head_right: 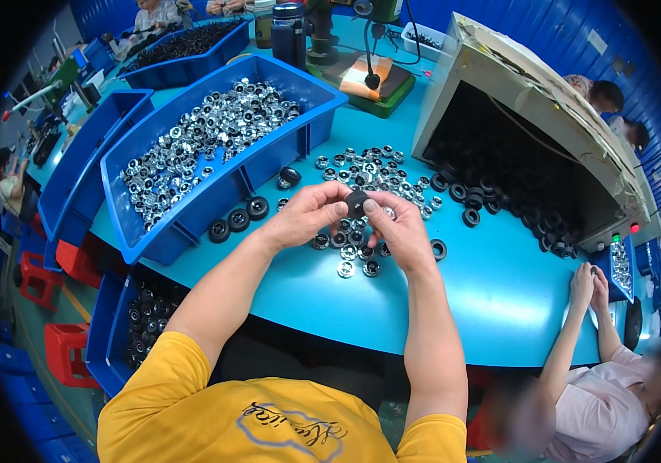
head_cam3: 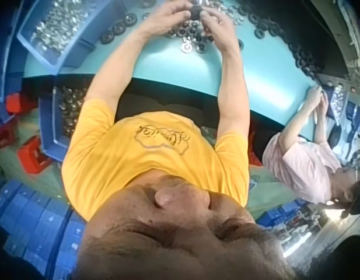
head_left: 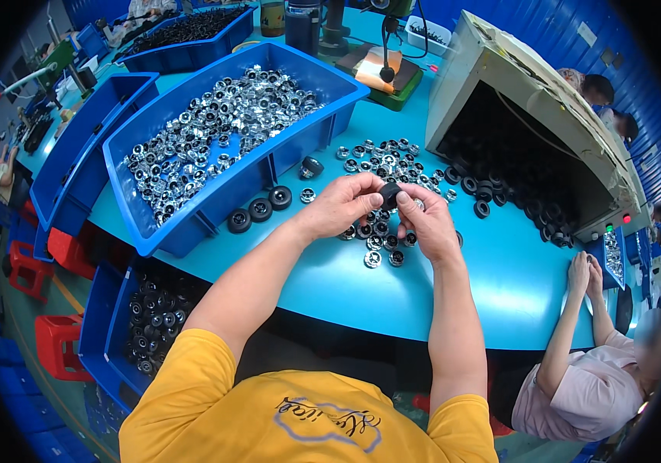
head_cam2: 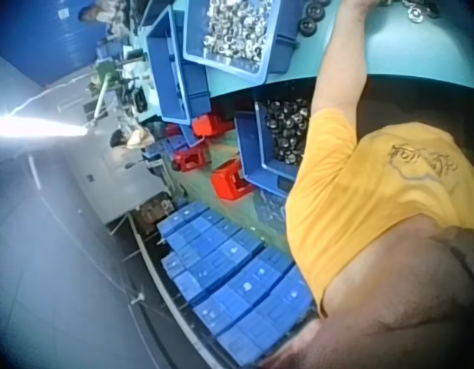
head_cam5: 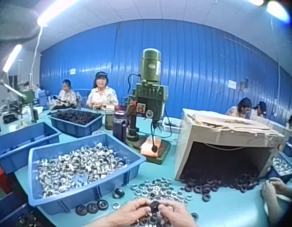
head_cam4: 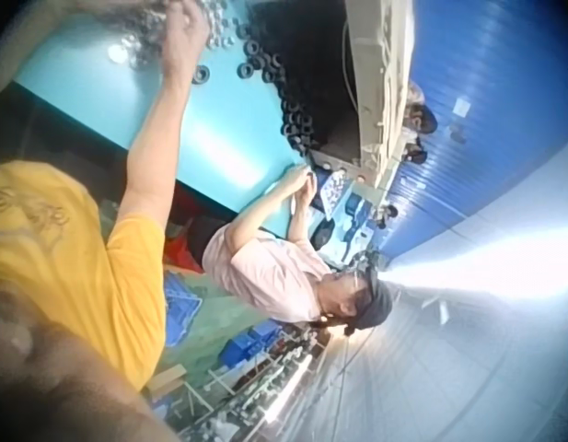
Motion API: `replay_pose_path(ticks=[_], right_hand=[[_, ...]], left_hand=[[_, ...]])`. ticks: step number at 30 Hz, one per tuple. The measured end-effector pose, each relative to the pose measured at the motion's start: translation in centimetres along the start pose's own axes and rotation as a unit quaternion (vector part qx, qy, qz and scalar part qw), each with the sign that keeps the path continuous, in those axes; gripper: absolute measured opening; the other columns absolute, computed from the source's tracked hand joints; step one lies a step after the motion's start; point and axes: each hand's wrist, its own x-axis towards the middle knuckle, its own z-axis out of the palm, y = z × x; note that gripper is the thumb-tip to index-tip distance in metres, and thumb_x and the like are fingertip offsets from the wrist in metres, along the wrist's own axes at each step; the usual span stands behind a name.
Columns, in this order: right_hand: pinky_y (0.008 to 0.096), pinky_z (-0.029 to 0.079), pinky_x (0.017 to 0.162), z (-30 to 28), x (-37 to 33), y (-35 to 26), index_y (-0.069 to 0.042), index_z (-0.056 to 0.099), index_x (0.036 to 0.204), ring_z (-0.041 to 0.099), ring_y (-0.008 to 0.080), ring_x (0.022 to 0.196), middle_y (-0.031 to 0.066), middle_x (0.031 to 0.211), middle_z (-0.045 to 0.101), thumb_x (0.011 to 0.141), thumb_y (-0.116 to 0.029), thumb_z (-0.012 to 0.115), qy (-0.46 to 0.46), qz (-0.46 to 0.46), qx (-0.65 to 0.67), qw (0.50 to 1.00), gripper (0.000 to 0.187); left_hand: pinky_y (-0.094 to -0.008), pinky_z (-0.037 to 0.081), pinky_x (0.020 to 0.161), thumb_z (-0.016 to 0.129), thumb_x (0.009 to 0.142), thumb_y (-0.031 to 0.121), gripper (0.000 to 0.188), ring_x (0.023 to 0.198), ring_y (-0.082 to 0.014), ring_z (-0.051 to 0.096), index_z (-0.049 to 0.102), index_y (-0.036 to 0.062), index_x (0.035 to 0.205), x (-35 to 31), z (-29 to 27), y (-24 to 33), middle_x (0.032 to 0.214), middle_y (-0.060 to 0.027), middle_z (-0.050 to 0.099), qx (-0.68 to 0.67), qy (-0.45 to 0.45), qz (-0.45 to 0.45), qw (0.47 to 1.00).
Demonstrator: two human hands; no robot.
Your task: The recorder is manually assembling small toy wheels by fitting rubber tires onto metal rims.
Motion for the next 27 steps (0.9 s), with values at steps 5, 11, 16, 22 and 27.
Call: replay_pose_path(ticks=[5, 11, 16, 22, 27], right_hand=[[0.0232, 0.043, 0.048, -0.6, 0.5, 0.9, -0.008, 0.07, 0.093, 0.052, 0.0086, 0.054, -0.0009, 0.078, 0.062, 0.081, -0.02, 0.086, 0.032, -0.023, 0.037, 0.999, 0.023], [0.0199, 0.039, 0.047, 0.2, 0.5, 0.9, -0.007, 0.069, 0.088, 0.049, 0.0051, 0.054, -0.0019, 0.076, 0.061, 0.085, -0.021, 0.084, 0.017, 0.016, 0.162, 0.986, 0.02], [0.0188, 0.034, 0.044, 0.1, 0.5, 1.2, -0.007, 0.07, 0.088, 0.046, 0.0038, 0.052, -0.0028, 0.074, 0.06, 0.087, -0.022, 0.083, 0.016, -0.011, 0.103, 0.994, 0.02], [0.0185, 0.029, 0.044, 0.9, 0.1, 0.4, -0.008, 0.069, 0.087, 0.043, 0.0021, 0.051, -0.0064, 0.07, 0.056, 0.088, -0.027, 0.082, 0.067, -0.021, 0.039, 0.997, 0.023], [0.0232, 0.044, 0.066, 0.0, 0.7, 0.9, -0.007, 0.061, 0.112, 0.053, 0.0065, 0.079, -0.002, 0.092, 0.058, 0.095, -0.025, 0.072, 0.043, -0.039, 0.196, 0.979, 0.027]], left_hand=[[-0.0258, 0.049, 0.065, 0.067, 0.095, 0.008, 0.022, 0.072, -0.0073, 0.055, 0.062, 0.0059, 0.116, 0.3, 0.5, -0.3, 0.087, -0.0003, 0.057, 0.094, 0.114, 0.067, 0.987], [-0.0298, 0.048, 0.063, 0.078, 0.083, 0.006, 0.03, 0.069, -0.0168, 0.057, 0.067, 0.0036, 0.111, -0.1, 1.5, -0.1, 0.087, -0.0068, 0.058, 0.26, 0.139, 0.189, 0.937], [-0.0255, 0.05, 0.069, 0.077, 0.084, 0.004, 0.027, 0.077, -0.011, 0.059, 0.069, 0.0039, 0.11, 0.1, 1.1, -1.2, 0.09, -0.0022, 0.06, 0.221, 0.102, 0.169, 0.955], [-0.0276, 0.053, 0.07, 0.072, 0.095, 0.021, 0.022, 0.081, -0.0098, 0.06, 0.066, 0.0046, 0.109, 0.3, 0.5, -1.8, 0.092, 0.0018, 0.06, -0.061, 0.011, 0.011, 0.998], [-0.0309, 0.055, 0.074, 0.065, 0.1, 0.034, 0.033, 0.086, -0.0119, 0.061, 0.063, 0.0043, 0.115, 0.4, 0.3, -1.7, 0.101, -0.0012, 0.064, -0.205, -0.026, -0.009, 0.978]])
